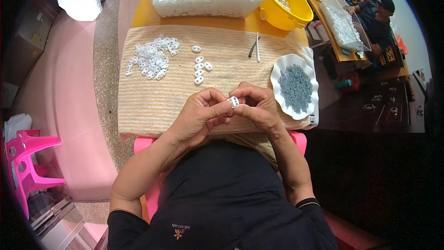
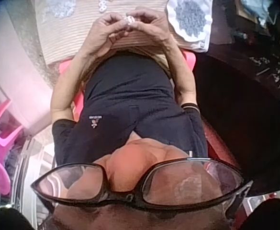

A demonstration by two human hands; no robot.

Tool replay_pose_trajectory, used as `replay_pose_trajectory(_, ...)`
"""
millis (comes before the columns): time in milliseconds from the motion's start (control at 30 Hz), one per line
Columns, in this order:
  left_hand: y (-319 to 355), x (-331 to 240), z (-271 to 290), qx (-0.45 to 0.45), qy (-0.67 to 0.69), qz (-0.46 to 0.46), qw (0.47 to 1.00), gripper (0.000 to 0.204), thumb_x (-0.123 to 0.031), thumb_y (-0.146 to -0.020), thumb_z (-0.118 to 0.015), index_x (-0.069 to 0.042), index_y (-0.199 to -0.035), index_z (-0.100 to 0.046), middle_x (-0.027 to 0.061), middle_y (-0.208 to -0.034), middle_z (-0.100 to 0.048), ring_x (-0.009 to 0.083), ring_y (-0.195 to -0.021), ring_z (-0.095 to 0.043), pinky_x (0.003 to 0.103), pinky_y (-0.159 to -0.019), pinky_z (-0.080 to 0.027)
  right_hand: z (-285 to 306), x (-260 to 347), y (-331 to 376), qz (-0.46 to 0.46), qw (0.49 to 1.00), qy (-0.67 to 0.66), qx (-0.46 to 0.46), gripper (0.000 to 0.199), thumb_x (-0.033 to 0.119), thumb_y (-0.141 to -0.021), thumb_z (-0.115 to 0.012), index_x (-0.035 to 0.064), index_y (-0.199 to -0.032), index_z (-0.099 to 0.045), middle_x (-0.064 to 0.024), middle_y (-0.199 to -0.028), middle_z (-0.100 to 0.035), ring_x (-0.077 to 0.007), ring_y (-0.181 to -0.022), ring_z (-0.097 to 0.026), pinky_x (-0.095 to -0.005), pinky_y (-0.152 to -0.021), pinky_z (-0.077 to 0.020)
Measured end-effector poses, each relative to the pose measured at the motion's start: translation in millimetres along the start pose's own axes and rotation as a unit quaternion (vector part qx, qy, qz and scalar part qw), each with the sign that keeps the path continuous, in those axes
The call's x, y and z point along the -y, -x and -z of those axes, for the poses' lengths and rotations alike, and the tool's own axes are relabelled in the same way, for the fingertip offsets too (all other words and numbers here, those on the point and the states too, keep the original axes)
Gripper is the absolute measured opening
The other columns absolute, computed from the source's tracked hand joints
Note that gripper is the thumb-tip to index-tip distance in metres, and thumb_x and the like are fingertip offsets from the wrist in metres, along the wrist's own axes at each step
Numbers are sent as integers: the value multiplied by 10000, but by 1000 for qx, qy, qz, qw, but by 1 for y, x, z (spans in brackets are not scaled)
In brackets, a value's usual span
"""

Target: Assembling small white plastic components by inserting metal pins into them.

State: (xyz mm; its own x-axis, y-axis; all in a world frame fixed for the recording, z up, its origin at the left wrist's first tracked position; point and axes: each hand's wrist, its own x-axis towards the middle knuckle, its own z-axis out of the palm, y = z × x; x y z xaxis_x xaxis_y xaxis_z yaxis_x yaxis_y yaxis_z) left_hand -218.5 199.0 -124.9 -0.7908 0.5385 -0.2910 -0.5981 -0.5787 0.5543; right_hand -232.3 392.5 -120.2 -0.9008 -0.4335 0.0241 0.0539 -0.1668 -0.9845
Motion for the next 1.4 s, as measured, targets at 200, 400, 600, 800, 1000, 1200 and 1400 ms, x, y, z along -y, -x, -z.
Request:
replay_pose_trajectory(200,1,1,-1,13,-8,-8,1000,117,-101,-857,-687,-44,-857,-585,49,-825,-635,113,-740,-607,231,-663,-526,-5,4,3,6,1000,12,-2,253,60,-787,-742,-28,-1005,-647,-19,-821,-546,-82,-742,-511,-204,-659,-427)
replay_pose_trajectory(400,5,3,-4,16,-26,-17,999,126,-105,-851,-695,-41,-846,-588,52,-810,-640,121,-707,-608,237,-676,-522,-5,8,5,40,996,82,9,252,66,-779,-752,-22,-995,-656,-10,-808,-549,-73,-731,-501,-198,-639,-401)
replay_pose_trajectory(600,5,3,-6,17,-15,-25,999,115,-100,-855,-690,-40,-858,-592,56,-833,-645,126,-738,-619,243,-692,-528,-10,12,6,35,996,75,13,240,60,-791,-740,-16,-997,-644,-8,-840,-540,-73,-735,-498,-209,-660,-412)
replay_pose_trajectory(800,1,5,-2,2,-5,-9,1000,109,-107,-868,-674,-35,-904,-601,63,-879,-649,133,-784,-625,254,-708,-538,-1,4,0,20,999,25,23,162,34,-828,-698,3,-956,-602,-15,-929,-509,-81,-779,-519,-209,-691,-444)
replay_pose_trajectory(1000,2,3,-6,-20,-12,-15,1000,118,-131,-889,-652,-34,-941,-610,63,-925,-656,112,-812,-626,260,-745,-546,12,20,0,-56,997,42,-39,112,13,-846,-667,-5,-928,-592,-41,-899,-572,-100,-790,-595,-217,-692,-504)
replay_pose_trajectory(1200,2,9,-3,-28,-68,-9,997,116,-136,-903,-627,-40,-966,-606,113,-1080,-643,107,-852,-624,273,-764,-557,71,57,-27,-50,963,246,-98,140,83,-864,-663,-28,-948,-644,-34,-757,-640,-96,-647,-612,-228,-616,-513)
replay_pose_trajectory(1400,0,13,-6,-14,-77,-3,997,124,-110,-892,-636,-26,-977,-605,116,-1062,-644,123,-844,-629,275,-754,-558,128,94,-92,163,912,147,-346,217,92,-863,-664,-32,-1039,-643,-52,-821,-642,-92,-603,-582,-226,-572,-503)
